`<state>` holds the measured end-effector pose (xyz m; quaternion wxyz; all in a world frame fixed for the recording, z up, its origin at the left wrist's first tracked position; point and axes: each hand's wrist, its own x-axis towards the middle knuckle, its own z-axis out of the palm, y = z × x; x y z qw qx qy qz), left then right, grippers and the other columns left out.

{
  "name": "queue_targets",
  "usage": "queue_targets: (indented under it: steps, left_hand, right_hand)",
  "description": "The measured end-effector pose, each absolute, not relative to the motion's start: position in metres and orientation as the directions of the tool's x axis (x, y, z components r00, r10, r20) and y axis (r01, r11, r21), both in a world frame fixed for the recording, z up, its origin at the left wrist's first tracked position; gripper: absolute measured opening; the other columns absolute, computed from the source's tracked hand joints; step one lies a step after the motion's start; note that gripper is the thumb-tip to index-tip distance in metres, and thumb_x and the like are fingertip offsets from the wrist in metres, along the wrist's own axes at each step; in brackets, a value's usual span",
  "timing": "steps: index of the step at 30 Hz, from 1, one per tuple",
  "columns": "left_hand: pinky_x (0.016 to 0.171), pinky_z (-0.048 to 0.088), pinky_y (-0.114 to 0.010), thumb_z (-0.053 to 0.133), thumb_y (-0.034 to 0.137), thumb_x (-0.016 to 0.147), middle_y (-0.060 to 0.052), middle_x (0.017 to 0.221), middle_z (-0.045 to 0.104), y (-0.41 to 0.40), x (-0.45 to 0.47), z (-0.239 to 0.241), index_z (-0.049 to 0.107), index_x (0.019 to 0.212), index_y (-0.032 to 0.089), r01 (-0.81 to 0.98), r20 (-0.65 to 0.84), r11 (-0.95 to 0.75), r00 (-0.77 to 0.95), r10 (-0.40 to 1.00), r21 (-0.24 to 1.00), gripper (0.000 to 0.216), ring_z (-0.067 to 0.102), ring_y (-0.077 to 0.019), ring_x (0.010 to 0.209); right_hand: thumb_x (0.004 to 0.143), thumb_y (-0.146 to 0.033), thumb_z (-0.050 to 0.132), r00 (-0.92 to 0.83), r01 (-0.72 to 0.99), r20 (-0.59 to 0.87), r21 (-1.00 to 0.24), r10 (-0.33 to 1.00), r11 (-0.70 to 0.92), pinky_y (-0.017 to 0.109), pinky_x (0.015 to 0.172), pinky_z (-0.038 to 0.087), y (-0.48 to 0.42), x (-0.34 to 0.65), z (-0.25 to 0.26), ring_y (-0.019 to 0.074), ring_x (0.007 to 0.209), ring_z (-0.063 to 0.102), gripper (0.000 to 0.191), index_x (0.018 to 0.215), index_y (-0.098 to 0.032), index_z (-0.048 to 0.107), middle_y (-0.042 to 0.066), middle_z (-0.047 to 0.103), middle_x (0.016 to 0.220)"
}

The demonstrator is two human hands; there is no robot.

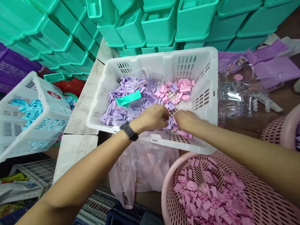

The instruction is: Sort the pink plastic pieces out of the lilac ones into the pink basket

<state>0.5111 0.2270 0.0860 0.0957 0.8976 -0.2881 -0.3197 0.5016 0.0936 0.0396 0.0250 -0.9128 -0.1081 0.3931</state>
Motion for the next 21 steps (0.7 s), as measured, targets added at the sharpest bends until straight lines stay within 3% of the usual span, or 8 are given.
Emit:
queue_targets:
  steps: [2,4,7,9,13,15,18,21]
  left_hand:
    - [0.068,0.047,-0.026,0.068,0.006,0.082,-0.003,0.091,0.075,0.230,0.483,0.112,0.077,0.089,0.017,-0.383,-0.445,-0.693,0.558,-0.701,0.611,0.016,0.067,-0.0147,0.081]
    - [0.068,0.050,-0.024,0.069,0.006,0.081,-0.003,0.102,0.075,0.229,0.446,0.128,0.076,0.096,0.019,-0.315,-0.449,-0.575,0.391,-0.804,0.755,0.022,0.068,-0.0142,0.088]
    - [0.061,0.049,-0.028,0.072,0.016,0.086,-0.007,0.097,0.073,0.221,0.396,0.127,0.074,0.092,0.017,-0.412,-0.546,-0.550,0.139,-0.826,0.726,0.007,0.068,-0.0177,0.083]
    - [0.058,0.047,-0.031,0.075,0.028,0.088,-0.008,0.096,0.074,0.217,0.381,0.119,0.074,0.100,0.017,-0.470,-0.564,-0.522,0.060,-0.824,0.712,0.016,0.069,-0.0200,0.081]
    - [0.066,0.050,-0.029,0.072,0.022,0.090,-0.005,0.097,0.076,0.219,0.407,0.117,0.074,0.098,0.018,-0.353,-0.485,-0.544,0.248,-0.839,0.761,0.009,0.068,-0.0172,0.082]
    - [0.068,0.050,-0.027,0.066,0.011,0.090,-0.004,0.096,0.076,0.222,0.440,0.116,0.075,0.094,0.015,-0.307,-0.461,-0.614,0.445,-0.768,0.727,0.010,0.067,-0.0140,0.079]
    - [0.070,0.048,-0.028,0.060,0.004,0.085,-0.007,0.092,0.076,0.222,0.493,0.099,0.074,0.097,0.012,-0.415,-0.441,-0.797,0.673,-0.593,0.438,0.020,0.067,-0.0168,0.079]
    - [0.085,0.049,-0.031,0.065,0.003,0.078,-0.016,0.115,0.073,0.213,0.529,0.066,0.068,0.119,0.007,-0.579,-0.457,-0.786,0.652,-0.605,0.215,0.041,0.067,-0.0247,0.104]
  right_hand:
    - [0.084,-0.009,0.068,0.680,0.176,-0.700,-0.134,0.219,-0.975,0.028,0.068,0.051,0.090,0.503,0.038,0.0260,0.096,0.071,0.030,0.113,-0.013,0.074,0.015,0.074,0.105]
    - [0.084,-0.005,0.063,0.689,0.186,-0.688,-0.137,0.229,-0.973,0.027,0.066,0.049,0.087,0.506,0.037,0.0258,0.095,0.071,0.033,0.114,-0.013,0.073,0.016,0.073,0.106]
    - [0.081,-0.005,0.065,0.675,0.220,-0.693,-0.138,0.253,-0.966,0.028,0.062,0.047,0.085,0.507,0.036,0.0261,0.088,0.071,0.035,0.114,-0.012,0.073,0.016,0.073,0.098]
    - [0.076,-0.007,0.072,0.640,0.259,-0.717,-0.140,0.278,-0.956,0.029,0.061,0.047,0.085,0.506,0.034,0.0264,0.085,0.070,0.033,0.108,-0.013,0.075,0.014,0.072,0.093]
    - [0.070,-0.003,0.076,0.590,0.318,-0.740,-0.156,0.324,-0.935,0.029,0.065,0.049,0.087,0.505,0.025,0.0262,0.087,0.070,0.028,0.097,-0.014,0.077,0.011,0.073,0.091]
    - [0.076,-0.005,0.072,0.592,0.308,-0.737,-0.167,0.326,-0.937,0.029,0.067,0.049,0.087,0.506,0.022,0.0257,0.088,0.071,0.025,0.098,-0.015,0.077,0.012,0.073,0.094]
    - [0.083,-0.008,0.066,0.620,0.266,-0.720,-0.179,0.311,-0.947,0.029,0.067,0.051,0.089,0.508,0.023,0.0265,0.092,0.071,0.032,0.114,-0.012,0.073,0.016,0.073,0.105]
    - [0.083,-0.009,0.067,0.626,0.255,-0.715,-0.188,0.310,-0.948,0.030,0.071,0.053,0.091,0.507,0.029,0.0276,0.096,0.071,0.036,0.119,-0.010,0.071,0.016,0.074,0.103]
